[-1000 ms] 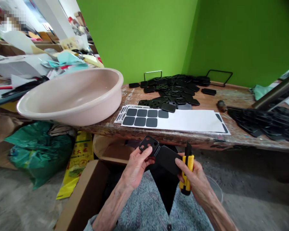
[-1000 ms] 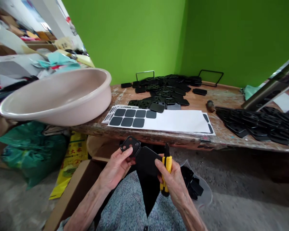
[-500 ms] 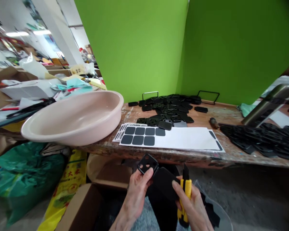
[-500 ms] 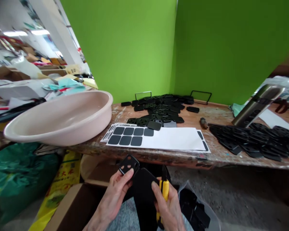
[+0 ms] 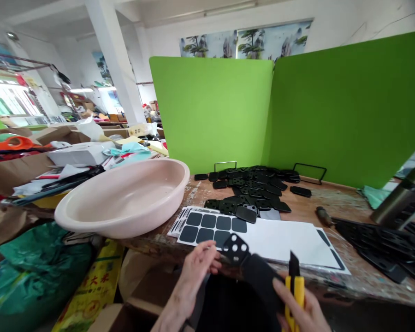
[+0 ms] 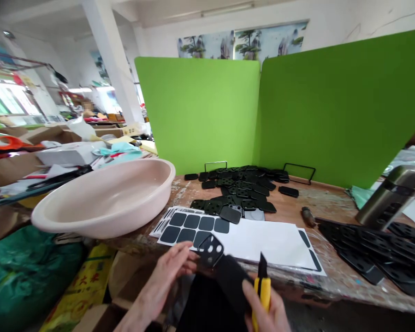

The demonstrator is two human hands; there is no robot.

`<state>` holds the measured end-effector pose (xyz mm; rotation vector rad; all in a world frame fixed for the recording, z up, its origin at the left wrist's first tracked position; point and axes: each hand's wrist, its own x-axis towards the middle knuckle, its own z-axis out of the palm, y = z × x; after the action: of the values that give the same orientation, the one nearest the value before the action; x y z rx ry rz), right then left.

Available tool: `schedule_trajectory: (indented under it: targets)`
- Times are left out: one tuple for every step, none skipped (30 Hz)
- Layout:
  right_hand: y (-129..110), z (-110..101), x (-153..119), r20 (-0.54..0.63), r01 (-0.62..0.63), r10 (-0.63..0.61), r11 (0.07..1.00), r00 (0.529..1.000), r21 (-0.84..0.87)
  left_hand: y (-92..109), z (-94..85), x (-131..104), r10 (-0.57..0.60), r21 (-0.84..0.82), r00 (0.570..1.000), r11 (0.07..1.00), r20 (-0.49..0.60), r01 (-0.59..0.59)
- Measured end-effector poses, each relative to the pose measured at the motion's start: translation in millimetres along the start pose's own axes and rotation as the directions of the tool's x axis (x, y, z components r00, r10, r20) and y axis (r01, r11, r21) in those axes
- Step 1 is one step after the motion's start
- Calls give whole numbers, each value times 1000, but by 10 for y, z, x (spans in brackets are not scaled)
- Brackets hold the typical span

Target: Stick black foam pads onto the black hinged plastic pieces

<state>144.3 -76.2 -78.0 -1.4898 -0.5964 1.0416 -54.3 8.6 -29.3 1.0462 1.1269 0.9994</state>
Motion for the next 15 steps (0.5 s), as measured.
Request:
schedule_trajectory:
  targets:
    - [-123,-25,159,0,21,-21,1000,1000,-7,90,-38,145,61,83,998,995,-20,-60]
    - [-252,-44,335,12,59,-58,998,998,-29,171,-70,311,113,156,993,982,-28,-107]
    - [-380,-54,524,21,97,-96,994,995,-59,240,-95,496,144,206,989,969,-31,-134]
    - [-502,-53,719,40,126,-123,989,992,-81,297,-112,694,166,242,986,958,-32,-153]
    - [-610,-40,913,64,151,-145,983,987,-106,344,-119,903,183,273,982,948,-38,-166]
    - [-700,-16,1101,77,166,-158,978,985,-124,384,-118,1116,200,307,979,935,-49,-176]
    - [-769,17,1276,89,175,-164,974,982,-142,420,-110,1330,221,352,973,917,-62,-186]
    - [-816,53,1435,96,180,-166,970,981,-164,454,-96,1541,242,402,967,895,-76,-192]
    - [-844,90,1577,99,181,-165,965,981,-189,487,-77,1744,260,450,961,872,-89,-194]
    - [-856,121,1700,105,182,-163,958,981,-219,519,-54,1937,276,492,956,849,-101,-193]
    - [-855,145,1805,112,182,-159,950,981,-254,550,-30,2120,291,529,951,827,-109,-192]
    - [-849,160,1895,120,183,-154,940,981,-289,578,-6,2292,306,557,945,808,-116,-194]
    - [-840,165,1971,131,187,-152,927,980,-325,602,16,2454,323,579,939,791,-119,-199]
    - [-834,161,2034,143,193,-151,913,978,-360,622,36,2608,340,597,933,776,-121,-205]
    - [-832,150,2088,156,203,-153,896,976,-394,636,51,2756,357,614,926,761,-125,-210]
